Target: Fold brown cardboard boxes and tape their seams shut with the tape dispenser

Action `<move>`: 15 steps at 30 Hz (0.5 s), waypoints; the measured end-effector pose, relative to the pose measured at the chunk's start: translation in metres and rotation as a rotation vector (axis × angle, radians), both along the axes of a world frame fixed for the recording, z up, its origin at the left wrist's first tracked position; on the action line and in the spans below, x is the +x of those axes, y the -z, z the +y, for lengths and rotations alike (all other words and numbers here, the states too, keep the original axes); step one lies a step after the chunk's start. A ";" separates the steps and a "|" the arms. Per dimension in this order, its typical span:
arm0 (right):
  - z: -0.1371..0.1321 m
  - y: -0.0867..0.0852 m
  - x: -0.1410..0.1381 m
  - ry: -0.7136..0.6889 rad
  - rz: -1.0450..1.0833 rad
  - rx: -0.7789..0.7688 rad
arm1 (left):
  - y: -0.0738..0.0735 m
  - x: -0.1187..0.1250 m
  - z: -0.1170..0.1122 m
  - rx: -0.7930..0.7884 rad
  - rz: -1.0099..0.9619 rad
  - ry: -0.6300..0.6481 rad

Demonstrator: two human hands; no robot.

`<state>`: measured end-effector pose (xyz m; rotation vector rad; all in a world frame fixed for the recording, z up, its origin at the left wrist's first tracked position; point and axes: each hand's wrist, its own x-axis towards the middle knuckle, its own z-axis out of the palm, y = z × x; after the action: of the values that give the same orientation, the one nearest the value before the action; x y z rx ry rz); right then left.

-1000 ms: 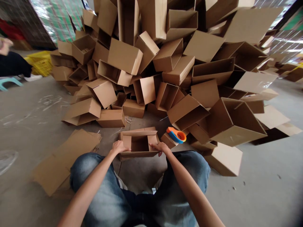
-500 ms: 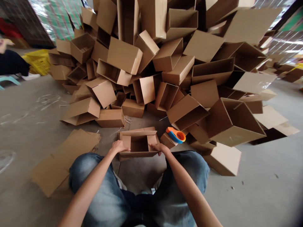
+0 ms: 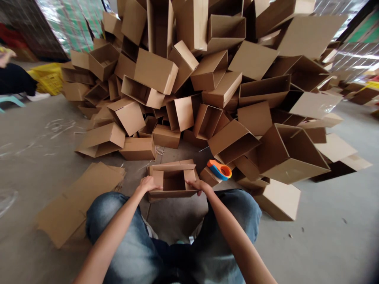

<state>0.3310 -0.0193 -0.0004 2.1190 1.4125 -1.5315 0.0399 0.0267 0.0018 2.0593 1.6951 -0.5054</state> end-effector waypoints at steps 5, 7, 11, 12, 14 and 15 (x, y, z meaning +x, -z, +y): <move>0.000 -0.002 0.000 -0.019 -0.004 -0.003 | -0.002 0.000 0.000 0.000 -0.004 0.008; 0.000 -0.003 0.000 -0.030 -0.004 -0.001 | -0.002 0.000 0.000 0.001 -0.008 0.010; -0.001 -0.006 -0.002 -0.029 -0.022 0.003 | 0.000 -0.001 0.000 0.004 -0.008 0.012; -0.002 -0.007 -0.002 -0.027 -0.024 0.004 | 0.000 -0.001 0.000 0.005 -0.008 0.015; -0.002 -0.008 -0.003 -0.024 -0.022 0.008 | 0.002 -0.001 0.001 0.011 -0.005 0.018; -0.002 -0.009 -0.003 -0.026 -0.020 0.009 | 0.002 -0.002 0.001 0.014 -0.005 0.018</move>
<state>0.3284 -0.0213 0.0083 2.1072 1.4373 -1.4936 0.0383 0.0278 -0.0005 2.0857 1.6827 -0.4951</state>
